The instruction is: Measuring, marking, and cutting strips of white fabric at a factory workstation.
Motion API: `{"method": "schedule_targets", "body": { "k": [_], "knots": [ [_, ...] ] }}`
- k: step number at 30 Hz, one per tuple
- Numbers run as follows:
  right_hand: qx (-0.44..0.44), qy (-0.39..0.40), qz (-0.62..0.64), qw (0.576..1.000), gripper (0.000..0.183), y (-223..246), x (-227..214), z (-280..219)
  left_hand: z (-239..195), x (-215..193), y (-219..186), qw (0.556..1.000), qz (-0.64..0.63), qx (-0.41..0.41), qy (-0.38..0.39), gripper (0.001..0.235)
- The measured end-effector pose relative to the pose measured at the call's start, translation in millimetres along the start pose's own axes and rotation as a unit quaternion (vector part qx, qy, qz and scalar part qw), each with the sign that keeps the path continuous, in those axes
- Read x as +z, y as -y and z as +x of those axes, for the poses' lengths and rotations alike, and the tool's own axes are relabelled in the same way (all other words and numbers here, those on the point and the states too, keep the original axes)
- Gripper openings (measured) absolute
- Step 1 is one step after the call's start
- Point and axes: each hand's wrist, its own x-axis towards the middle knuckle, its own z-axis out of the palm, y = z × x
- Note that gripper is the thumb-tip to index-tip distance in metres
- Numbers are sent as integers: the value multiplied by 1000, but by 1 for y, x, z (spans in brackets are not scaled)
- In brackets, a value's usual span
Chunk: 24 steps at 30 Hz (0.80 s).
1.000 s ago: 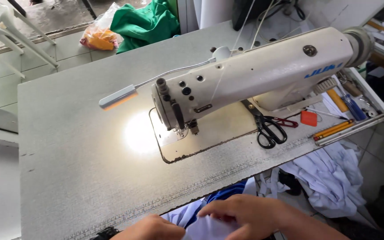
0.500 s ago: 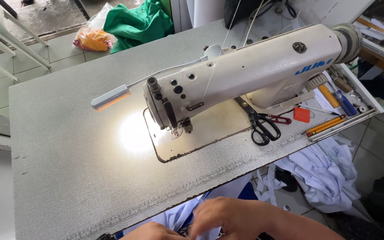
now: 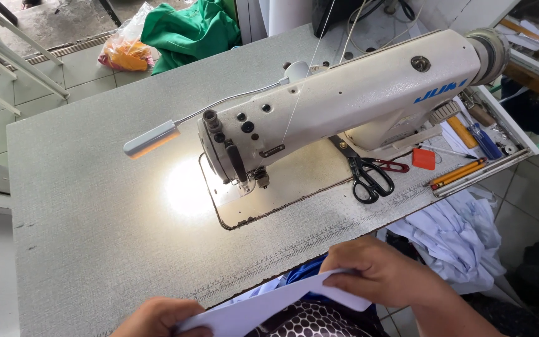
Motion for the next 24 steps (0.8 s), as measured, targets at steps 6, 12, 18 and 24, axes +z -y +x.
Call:
{"method": "schedule_targets", "body": {
  "k": [6, 12, 18, 24],
  "knots": [
    [25, -56, -71, 996, 7, -12, -15, -10, 5, -14, 63, 995, -56, 55, -69, 16],
    [97, -99, -75, 988, 9, -22, -22, -28, -18, -37, 71, 983, -18, 0, -182, 14],
    [134, -93, -89, 983, 13, -29, -21, -35, -48, -42, 31, 892, -169, 239, -345, 9],
    [175, -59, -37, 982, 22, -28, -8, -28, -22, -42, 79, 798, -377, 252, -397, 11]
  ]
}}
